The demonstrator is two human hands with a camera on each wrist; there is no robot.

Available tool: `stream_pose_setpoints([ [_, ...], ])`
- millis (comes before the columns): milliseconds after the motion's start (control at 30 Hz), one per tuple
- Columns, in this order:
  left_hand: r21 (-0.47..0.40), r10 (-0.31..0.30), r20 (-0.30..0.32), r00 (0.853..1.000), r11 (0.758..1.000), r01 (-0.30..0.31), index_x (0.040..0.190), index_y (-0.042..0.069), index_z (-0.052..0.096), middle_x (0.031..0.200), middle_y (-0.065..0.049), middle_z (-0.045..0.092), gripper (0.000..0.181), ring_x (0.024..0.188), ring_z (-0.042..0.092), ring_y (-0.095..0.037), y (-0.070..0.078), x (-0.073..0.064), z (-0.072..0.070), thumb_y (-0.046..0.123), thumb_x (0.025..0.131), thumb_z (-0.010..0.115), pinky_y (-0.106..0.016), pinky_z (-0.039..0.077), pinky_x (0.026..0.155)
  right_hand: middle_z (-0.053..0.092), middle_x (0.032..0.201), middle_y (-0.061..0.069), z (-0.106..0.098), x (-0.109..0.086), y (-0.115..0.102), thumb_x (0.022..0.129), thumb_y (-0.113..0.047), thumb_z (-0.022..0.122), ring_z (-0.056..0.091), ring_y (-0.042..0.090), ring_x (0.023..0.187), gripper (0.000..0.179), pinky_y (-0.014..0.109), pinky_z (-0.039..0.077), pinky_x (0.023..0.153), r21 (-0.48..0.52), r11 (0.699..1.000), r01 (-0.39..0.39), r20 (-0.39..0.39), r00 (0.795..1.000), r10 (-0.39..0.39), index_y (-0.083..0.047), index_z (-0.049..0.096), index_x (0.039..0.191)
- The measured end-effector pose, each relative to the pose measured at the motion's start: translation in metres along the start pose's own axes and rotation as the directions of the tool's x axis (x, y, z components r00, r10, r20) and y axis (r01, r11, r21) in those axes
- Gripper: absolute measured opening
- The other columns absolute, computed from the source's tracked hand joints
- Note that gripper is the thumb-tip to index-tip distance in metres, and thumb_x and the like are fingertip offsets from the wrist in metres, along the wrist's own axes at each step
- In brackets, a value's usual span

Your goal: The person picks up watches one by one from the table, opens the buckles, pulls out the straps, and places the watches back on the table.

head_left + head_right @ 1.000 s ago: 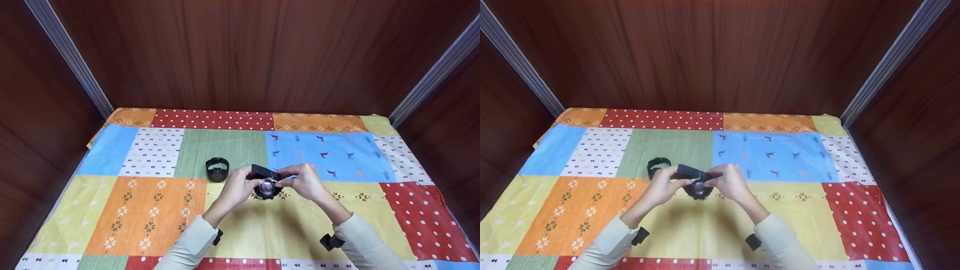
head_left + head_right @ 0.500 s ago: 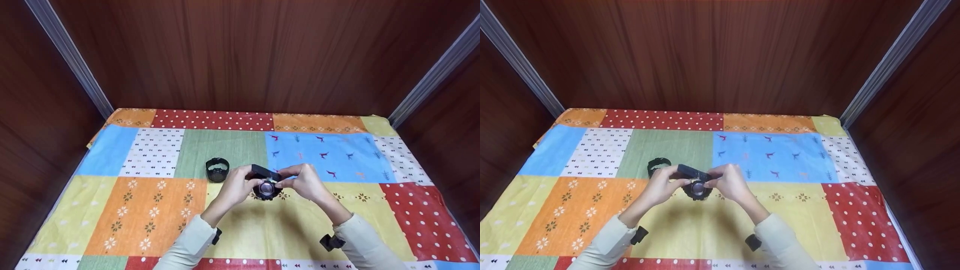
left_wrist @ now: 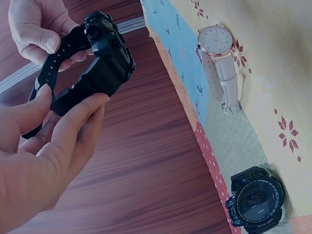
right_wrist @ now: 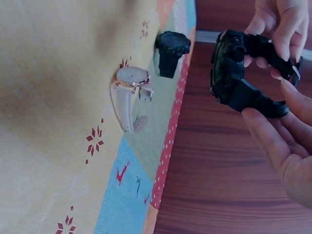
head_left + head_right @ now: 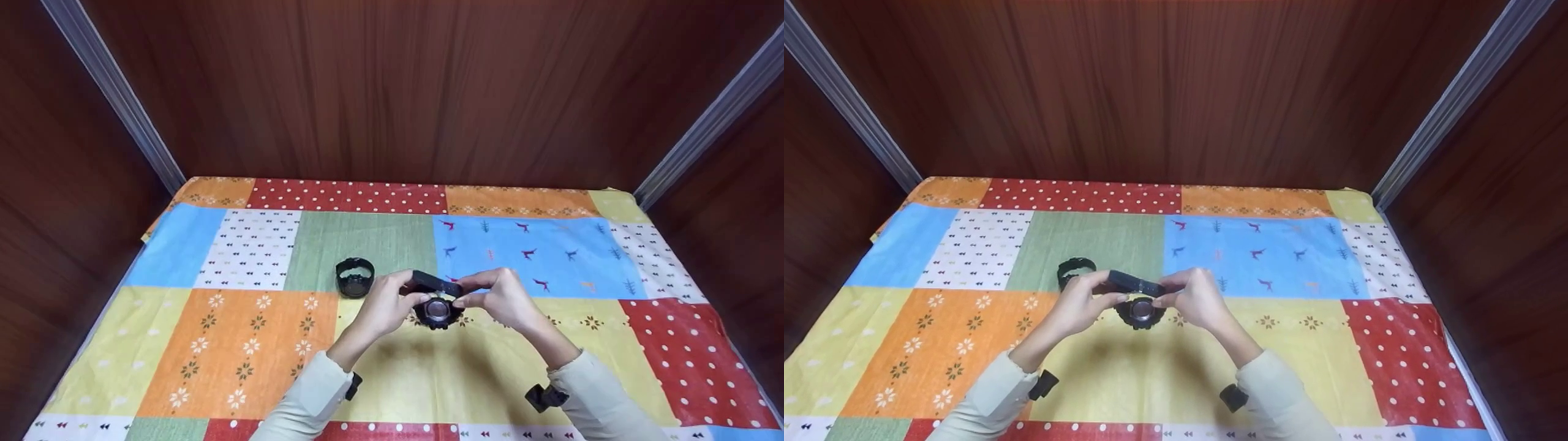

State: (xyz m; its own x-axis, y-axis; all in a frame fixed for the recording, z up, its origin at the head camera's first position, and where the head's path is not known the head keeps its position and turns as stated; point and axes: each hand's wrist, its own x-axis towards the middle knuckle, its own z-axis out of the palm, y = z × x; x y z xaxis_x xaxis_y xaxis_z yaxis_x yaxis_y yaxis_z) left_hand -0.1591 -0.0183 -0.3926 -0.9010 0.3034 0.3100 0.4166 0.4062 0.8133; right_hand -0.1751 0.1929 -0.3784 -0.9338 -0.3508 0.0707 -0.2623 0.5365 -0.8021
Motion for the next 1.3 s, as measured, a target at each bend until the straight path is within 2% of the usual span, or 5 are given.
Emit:
stream_pose_setpoints([
  [133, 0.022, 0.010, -0.005, 1.000, 1.000, -0.009, 0.092, 0.008, 0.068, 0.084, -0.002, 0.068, 0.011, 0.076, 0.055, -0.011, -0.002, -0.001, -0.002, 0.006, 0.081, 0.065, -0.027, 0.046, 0.071, 0.069, 0.087, 0.006, -0.001, -0.001, 0.001, 0.070, -0.012, 0.077, 0.063, 0.019, 0.088, 0.028, 0.034, 0.049, 0.078, 0.047, 0.998, -0.029, 0.010, 1.000, 0.028, -0.004, 0.072, 0.096],
  [633, 0.010, 0.010, 0.007, 1.000, 1.000, -0.010, 0.097, 0.001, 0.065, 0.086, -0.009, 0.067, 0.017, 0.082, 0.061, -0.021, -0.005, -0.004, -0.011, 0.009, 0.082, 0.066, -0.037, 0.048, 0.076, 0.069, 0.089, 0.008, -0.004, -0.002, 0.003, 0.072, -0.015, 0.077, 0.063, 0.018, 0.087, 0.029, 0.027, 0.050, 0.076, 0.146, 0.988, -0.040, 0.027, 0.999, 0.037, -0.005, 0.071, 0.098],
  [900, -0.029, -0.007, 0.017, 1.000, 1.000, 0.007, 0.098, -0.001, 0.065, 0.088, -0.009, 0.067, 0.019, 0.083, 0.062, -0.021, -0.006, -0.002, -0.010, 0.007, 0.080, 0.066, -0.040, 0.048, 0.079, 0.069, 0.092, 0.008, -0.005, -0.003, 0.004, 0.071, -0.014, 0.077, 0.061, 0.020, 0.093, 0.027, 0.032, 0.048, 0.080, 0.117, 0.993, -0.032, 0.019, 0.999, 0.030, -0.005, 0.072, 0.096],
  [1033, -0.004, -0.001, 0.015, 1.000, 1.000, 0.001, 0.097, 0.001, 0.066, 0.091, -0.009, 0.067, 0.018, 0.087, 0.062, -0.023, -0.004, -0.001, -0.010, 0.007, 0.080, 0.067, -0.039, 0.046, 0.082, 0.069, 0.093, 0.009, -0.006, -0.003, 0.004, 0.071, -0.014, 0.077, 0.061, 0.023, 0.095, 0.027, 0.036, 0.047, 0.083, 0.091, 0.996, -0.010, 0.010, 1.000, 0.009, -0.004, 0.072, 0.095],
  [1300, 0.030, -0.043, 0.031, 0.999, 0.999, 0.042, 0.098, 0.003, 0.066, 0.090, -0.010, 0.067, 0.020, 0.081, 0.062, -0.024, -0.002, -0.002, -0.012, 0.007, 0.079, 0.068, -0.033, 0.048, 0.074, 0.068, 0.094, 0.011, -0.006, -0.003, 0.005, 0.071, -0.012, 0.077, 0.061, 0.024, 0.095, 0.027, 0.039, 0.047, 0.084, 0.094, 0.995, -0.012, 0.016, 1.000, 0.011, -0.002, 0.071, 0.096],
])
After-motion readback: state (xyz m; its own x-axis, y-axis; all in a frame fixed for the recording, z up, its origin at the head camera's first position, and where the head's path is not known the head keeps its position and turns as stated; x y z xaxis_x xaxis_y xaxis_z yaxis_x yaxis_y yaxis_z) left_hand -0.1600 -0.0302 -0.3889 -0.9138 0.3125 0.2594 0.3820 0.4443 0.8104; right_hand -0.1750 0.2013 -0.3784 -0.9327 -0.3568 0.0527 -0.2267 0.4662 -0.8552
